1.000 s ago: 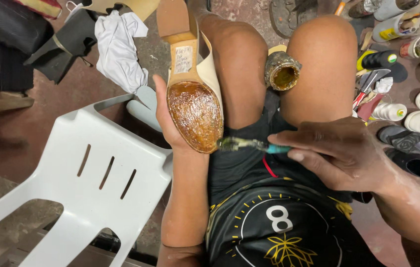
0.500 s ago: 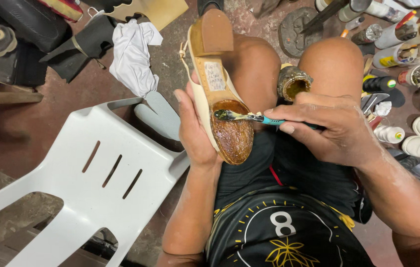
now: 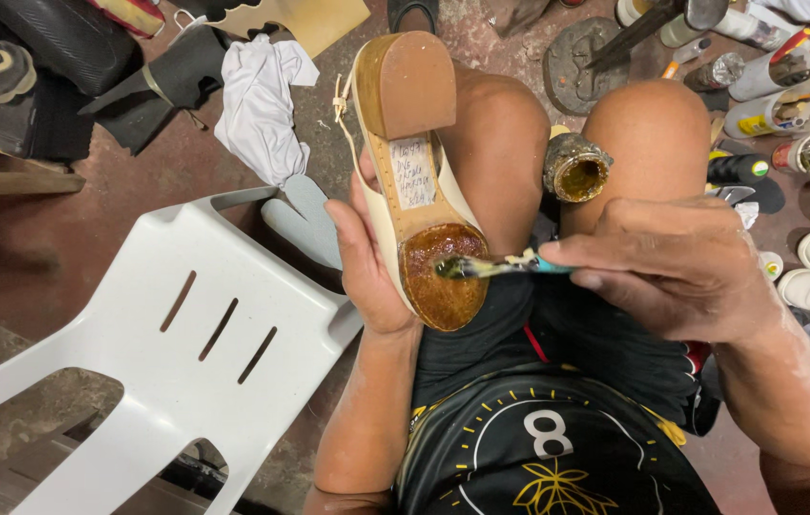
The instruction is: The person applies adhesive to the sole and heel of a white shoe using a small brush, spreading the liquid across the surface while holding the shoe by hand.
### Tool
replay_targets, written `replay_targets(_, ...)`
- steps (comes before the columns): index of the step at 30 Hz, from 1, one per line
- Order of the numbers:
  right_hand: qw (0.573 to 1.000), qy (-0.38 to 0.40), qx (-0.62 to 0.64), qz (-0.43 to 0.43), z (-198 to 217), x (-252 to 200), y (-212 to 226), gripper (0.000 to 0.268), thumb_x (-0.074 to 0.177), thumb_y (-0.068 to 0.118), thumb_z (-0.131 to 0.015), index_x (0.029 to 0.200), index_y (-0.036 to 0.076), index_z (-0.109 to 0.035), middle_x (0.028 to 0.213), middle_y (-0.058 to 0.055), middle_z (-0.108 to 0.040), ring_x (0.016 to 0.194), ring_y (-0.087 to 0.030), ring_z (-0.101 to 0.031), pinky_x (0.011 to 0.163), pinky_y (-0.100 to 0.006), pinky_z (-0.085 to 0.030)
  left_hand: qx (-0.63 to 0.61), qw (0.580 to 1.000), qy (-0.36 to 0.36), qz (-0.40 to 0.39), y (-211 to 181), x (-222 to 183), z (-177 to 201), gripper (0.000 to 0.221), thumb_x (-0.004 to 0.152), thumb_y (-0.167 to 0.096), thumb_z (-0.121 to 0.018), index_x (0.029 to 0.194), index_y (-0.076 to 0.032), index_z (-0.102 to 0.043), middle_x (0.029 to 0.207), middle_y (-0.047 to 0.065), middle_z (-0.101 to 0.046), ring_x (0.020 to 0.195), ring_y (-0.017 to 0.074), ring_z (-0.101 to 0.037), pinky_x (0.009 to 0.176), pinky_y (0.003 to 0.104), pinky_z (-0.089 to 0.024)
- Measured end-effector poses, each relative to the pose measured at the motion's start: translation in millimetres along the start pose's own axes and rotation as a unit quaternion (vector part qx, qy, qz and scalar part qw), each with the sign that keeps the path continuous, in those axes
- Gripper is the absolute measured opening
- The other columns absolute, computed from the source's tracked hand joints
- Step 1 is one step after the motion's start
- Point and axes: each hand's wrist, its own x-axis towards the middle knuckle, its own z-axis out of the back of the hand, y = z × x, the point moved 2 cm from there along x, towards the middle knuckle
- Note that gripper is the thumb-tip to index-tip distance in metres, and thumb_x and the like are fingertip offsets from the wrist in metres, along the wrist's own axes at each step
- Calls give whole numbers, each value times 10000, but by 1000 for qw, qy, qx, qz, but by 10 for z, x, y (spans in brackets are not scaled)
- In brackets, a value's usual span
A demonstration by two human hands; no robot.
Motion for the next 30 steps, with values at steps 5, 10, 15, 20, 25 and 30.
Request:
replay_targets(5,998,46,-38,15,-120,63,7,351,783,101,-819,1123,175,-770,682,6,-631,545,-140,-605,485,-320,-431,13,1000,-18,17,26,-8,17,765,1128,-569,-307,1679,-44,-233,1602,132,-438,1466,262,-457,1269,442,-355)
replay_targets(10,985,128,56,102,-60,64,58,351,797,182,-814,1145,178,-766,686,13,-603,542,-156,-594,473,-338,-422,-1,1000,-16,13,46,-13,72,803,1119,-594,-320,1677,-22,-241,1608,126,-443,1474,261,-464,1280,439,-355)
replay_targets(15,998,42,20,30,0,26,90,331,859,107,-729,1178,192,-742,749,64,-645,629,-98,-676,533,-302,-499,0,1000,16,21,16,-43,103,811,1127,-627,-332,1642,-5,-255,1561,134,-453,1429,243,-469,1236,413,-360)
replay_targets(20,992,30,-120,38,-88,18,65,402,814,177,-819,1203,243,-740,670,-6,-526,560,-190,-569,506,-380,-415,4,1000,13,28,46,13,60,817,1125,-632,-330,1633,5,-268,1565,136,-460,1442,237,-466,1258,404,-349)
replay_targets(25,987,47,-151,17,-67,3,-35,412,840,176,-793,1232,278,-714,703,-7,-556,614,-228,-603,524,-382,-423,-73,994,-34,77,58,42,91,798,1119,-615,-341,1650,-19,-330,1499,145,-518,1354,249,-541,1198,410,-423)
replay_targets(30,981,113,-139,-76,-112,-97,-36,323,798,169,-773,1104,271,-767,631,53,-617,518,-170,-622,430,-370,-388,-195,970,-47,138,19,145,267,771,1112,-655,-383,1456,17,-536,1292,163,-673,1117,279,-688,995,412,-574)
